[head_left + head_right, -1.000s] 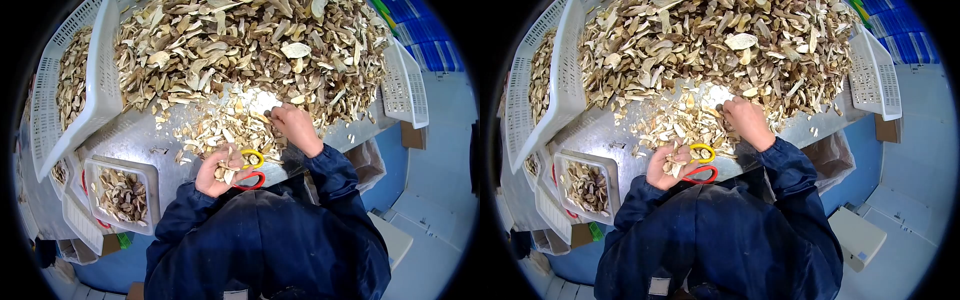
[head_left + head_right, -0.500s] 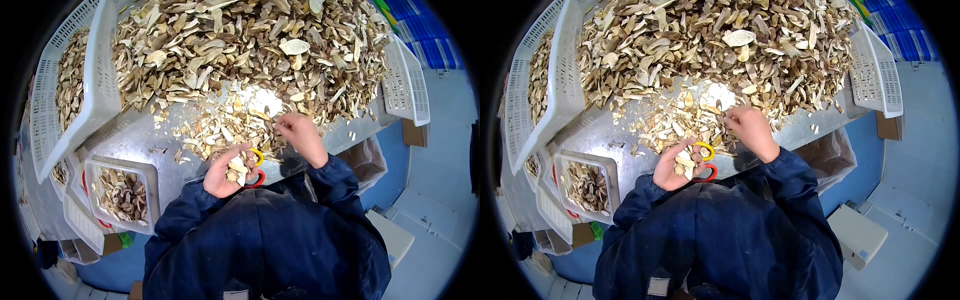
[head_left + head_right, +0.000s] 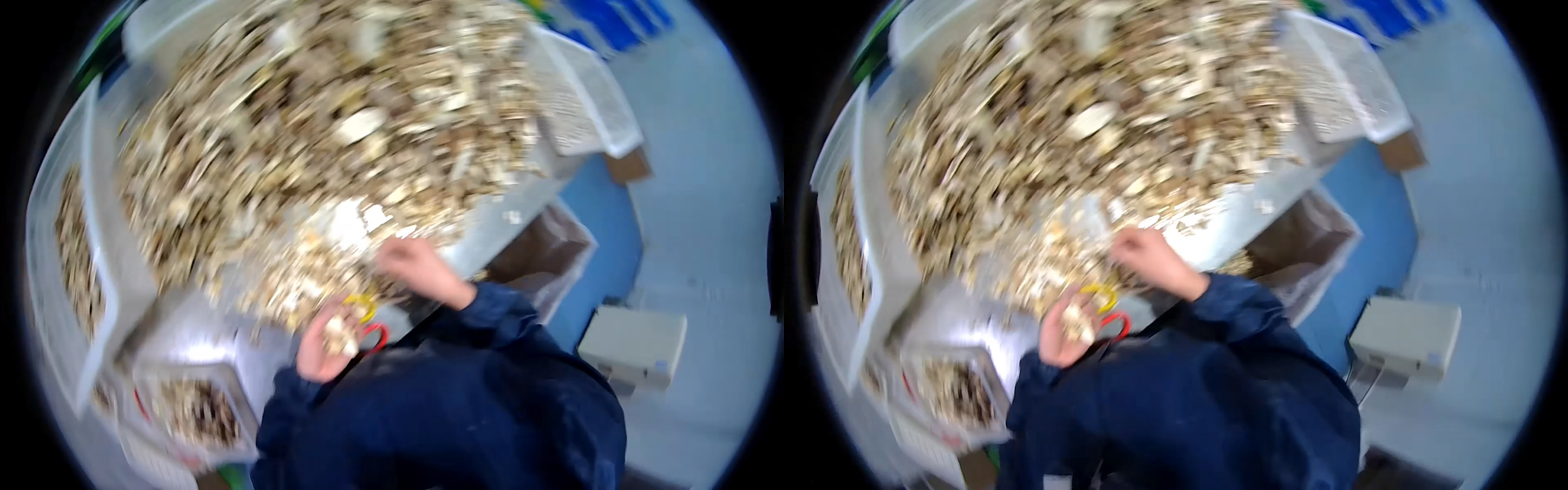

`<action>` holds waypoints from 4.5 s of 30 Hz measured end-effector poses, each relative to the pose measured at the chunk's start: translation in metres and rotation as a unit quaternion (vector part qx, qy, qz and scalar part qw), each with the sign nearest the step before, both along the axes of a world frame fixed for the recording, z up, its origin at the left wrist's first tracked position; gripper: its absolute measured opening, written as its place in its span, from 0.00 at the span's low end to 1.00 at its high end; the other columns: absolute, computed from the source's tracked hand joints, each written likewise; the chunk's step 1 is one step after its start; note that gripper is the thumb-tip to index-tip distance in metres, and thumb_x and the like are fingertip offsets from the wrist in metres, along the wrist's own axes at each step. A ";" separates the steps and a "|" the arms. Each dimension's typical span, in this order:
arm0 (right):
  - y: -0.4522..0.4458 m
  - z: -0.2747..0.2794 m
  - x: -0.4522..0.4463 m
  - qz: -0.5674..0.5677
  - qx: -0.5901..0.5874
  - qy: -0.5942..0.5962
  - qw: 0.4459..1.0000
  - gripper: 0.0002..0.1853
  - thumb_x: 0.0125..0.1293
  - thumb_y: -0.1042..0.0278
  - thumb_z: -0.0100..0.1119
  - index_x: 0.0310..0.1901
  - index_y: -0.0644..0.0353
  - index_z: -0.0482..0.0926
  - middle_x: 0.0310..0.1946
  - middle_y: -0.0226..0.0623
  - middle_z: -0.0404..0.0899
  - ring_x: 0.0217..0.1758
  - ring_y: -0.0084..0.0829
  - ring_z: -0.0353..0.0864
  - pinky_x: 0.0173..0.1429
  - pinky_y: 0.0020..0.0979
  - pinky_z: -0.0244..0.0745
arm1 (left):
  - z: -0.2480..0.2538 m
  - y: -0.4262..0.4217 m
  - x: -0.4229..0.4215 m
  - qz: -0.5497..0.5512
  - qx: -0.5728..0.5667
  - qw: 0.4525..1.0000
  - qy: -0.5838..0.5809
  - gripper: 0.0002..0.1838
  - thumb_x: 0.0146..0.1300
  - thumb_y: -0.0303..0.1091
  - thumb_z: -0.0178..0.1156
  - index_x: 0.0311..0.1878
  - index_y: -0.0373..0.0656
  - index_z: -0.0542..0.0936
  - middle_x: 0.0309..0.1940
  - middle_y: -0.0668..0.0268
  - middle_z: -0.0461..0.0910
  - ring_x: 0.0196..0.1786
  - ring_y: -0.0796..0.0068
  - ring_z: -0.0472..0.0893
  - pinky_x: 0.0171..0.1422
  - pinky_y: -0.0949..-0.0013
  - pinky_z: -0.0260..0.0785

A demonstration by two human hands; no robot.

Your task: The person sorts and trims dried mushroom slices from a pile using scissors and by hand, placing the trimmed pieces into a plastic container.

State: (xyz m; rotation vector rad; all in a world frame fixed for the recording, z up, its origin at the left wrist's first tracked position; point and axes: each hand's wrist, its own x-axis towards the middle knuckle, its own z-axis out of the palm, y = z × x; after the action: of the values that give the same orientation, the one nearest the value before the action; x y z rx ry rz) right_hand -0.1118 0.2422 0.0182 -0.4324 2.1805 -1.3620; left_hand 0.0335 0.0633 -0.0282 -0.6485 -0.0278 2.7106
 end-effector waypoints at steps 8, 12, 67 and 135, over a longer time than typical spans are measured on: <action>-0.015 0.028 0.032 0.194 -0.115 -0.100 0.969 0.12 0.67 0.65 0.56 0.29 0.63 0.79 0.18 0.30 0.77 0.21 0.20 0.74 0.28 0.26 0.68 | 0.018 0.003 -0.001 -0.005 -0.258 0.964 0.062 0.19 0.74 0.47 0.48 0.57 0.42 0.70 0.50 0.62 0.76 0.50 0.72 0.76 0.53 0.68 0.71; -0.016 0.019 0.035 0.155 -0.148 -0.070 0.974 0.18 0.67 0.62 0.55 0.22 0.63 0.80 0.16 0.29 0.77 0.19 0.20 0.74 0.24 0.26 0.66 | 0.018 0.006 -0.011 0.025 -0.210 0.977 0.015 0.19 0.74 0.49 0.48 0.47 0.41 0.73 0.40 0.65 0.78 0.42 0.74 0.78 0.47 0.72 0.72; 0.023 -0.014 0.001 -0.105 -0.161 -0.340 0.921 0.12 0.72 0.65 0.49 0.34 0.62 0.78 0.23 0.32 0.81 0.17 0.15 0.68 0.20 0.18 0.57 | 0.004 0.020 -0.021 -0.072 0.250 0.964 -0.048 0.17 0.73 0.46 0.48 0.50 0.43 0.74 0.40 0.63 0.73 0.37 0.71 0.72 0.35 0.70 0.70; 0.022 -0.008 0.025 -0.137 -0.271 -0.350 0.886 0.09 0.74 0.65 0.50 0.44 0.61 0.75 0.26 0.33 0.82 0.19 0.16 0.72 0.21 0.17 0.60 | 0.061 -0.003 -0.056 -0.081 -0.793 0.560 0.228 0.15 0.62 0.27 0.61 0.52 0.36 0.77 0.42 0.58 0.80 0.43 0.72 0.79 0.48 0.72 0.71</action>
State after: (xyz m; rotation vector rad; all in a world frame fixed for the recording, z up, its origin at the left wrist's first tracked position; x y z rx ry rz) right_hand -0.0865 0.2647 0.0100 0.1844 1.2826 -1.9126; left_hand -0.0227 0.0600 0.0333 -0.1589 2.5552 1.8299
